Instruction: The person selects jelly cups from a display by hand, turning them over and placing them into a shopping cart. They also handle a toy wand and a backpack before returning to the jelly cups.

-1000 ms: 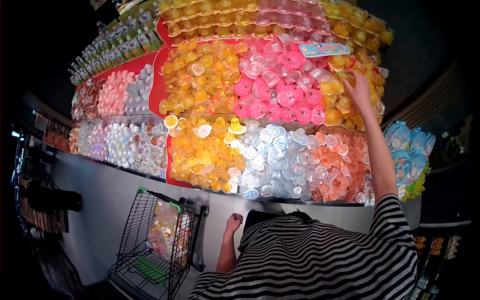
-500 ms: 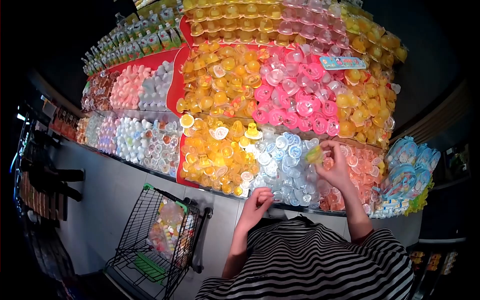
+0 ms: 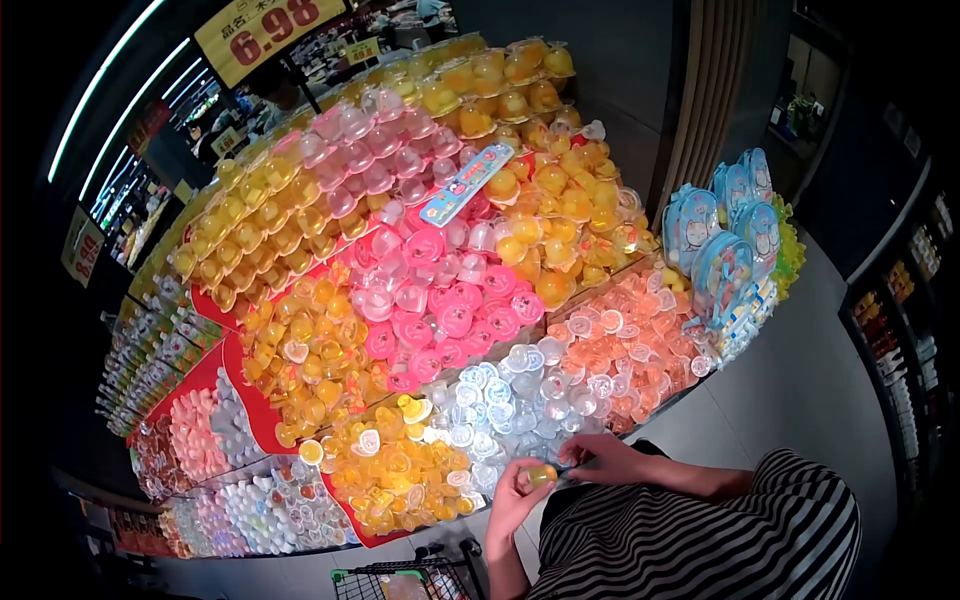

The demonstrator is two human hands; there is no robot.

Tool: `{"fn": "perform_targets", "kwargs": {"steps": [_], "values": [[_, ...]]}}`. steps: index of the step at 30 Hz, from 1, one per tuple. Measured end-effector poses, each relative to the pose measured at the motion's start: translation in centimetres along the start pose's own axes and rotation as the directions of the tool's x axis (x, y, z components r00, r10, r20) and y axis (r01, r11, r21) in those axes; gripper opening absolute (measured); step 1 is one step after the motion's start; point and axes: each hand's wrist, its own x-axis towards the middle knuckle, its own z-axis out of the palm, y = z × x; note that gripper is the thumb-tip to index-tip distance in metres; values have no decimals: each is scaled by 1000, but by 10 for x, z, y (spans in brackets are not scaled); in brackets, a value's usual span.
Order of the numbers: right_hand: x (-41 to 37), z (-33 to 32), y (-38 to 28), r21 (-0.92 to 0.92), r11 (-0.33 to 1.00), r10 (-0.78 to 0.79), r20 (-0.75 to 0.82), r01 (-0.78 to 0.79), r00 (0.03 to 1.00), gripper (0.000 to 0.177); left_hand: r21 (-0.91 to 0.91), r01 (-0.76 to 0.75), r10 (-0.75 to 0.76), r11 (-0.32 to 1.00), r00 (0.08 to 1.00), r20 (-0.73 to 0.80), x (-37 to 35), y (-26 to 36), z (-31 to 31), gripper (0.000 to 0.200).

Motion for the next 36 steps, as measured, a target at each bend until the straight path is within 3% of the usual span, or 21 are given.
{"fn": "perform_targets", "kwargs": {"steps": [3, 8, 9, 11, 13, 15, 19, 21, 23, 24, 25, 29, 33, 36], "values": [[-23, -20, 16, -2, 1000, 17, -98, -17, 995, 32, 96, -134, 125, 986, 987, 96, 26, 29, -3, 47], [-50, -53, 34, 77, 997, 33, -229, -16, 973, 31, 310, -348, 309, 885, 936, 168, 72, 151, 24, 46], [-52, -61, 36, 69, 998, 31, -245, -14, 969, 30, 372, -385, 343, 845, 923, 175, 84, 177, 30, 45], [-57, -75, 38, 61, 997, -19, -289, 38, 957, 30, 596, -512, 495, 618, 843, 211, 114, 223, 42, 44], [-66, -93, 39, 59, 997, -22, -321, 43, 947, 30, 747, -503, 536, 434, 811, 235, 146, 273, 62, 44], [-80, -114, 36, 100, 995, 15, -363, 22, 931, 29, 656, -575, 595, 489, 770, 232, 187, 311, 85, 42], [-111, -148, 73, 317, 948, 115, -454, 40, 884, 26, 731, -566, 616, 381, 745, 256, 268, 388, 124, 45], [-129, -167, 85, 388, 921, 178, -487, 29, 855, 24, 826, -467, 576, 317, 786, 224, 303, 420, 138, 47], [-150, -181, 104, 467, 884, 256, -531, 26, 808, 19, 784, -506, 582, 360, 778, 235, 347, 443, 140, 47], [-159, -187, 109, 487, 873, 281, -559, 35, 781, 17, 842, -452, 594, 294, 777, 210, 366, 455, 146, 45], [-170, -194, 112, 506, 862, 313, -583, 35, 750, 16, 863, -477, 667, 168, 700, 257, 389, 465, 148, 44], [-206, -210, 149, 513, 858, 387, -640, -6, 663, 12, 918, -395, 675, 45, 689, 264, 477, 499, 144, 42], [-228, -219, 192, 486, 869, 449, -701, -90, 555, 8, 832, -543, 718, 116, 625, 308, 545, 513, 154, 44], [-244, -225, 212, 486, 867, 469, -718, -112, 515, 6, 904, -423, 688, 57, 673, 272, 563, 516, 177, 38]]}}
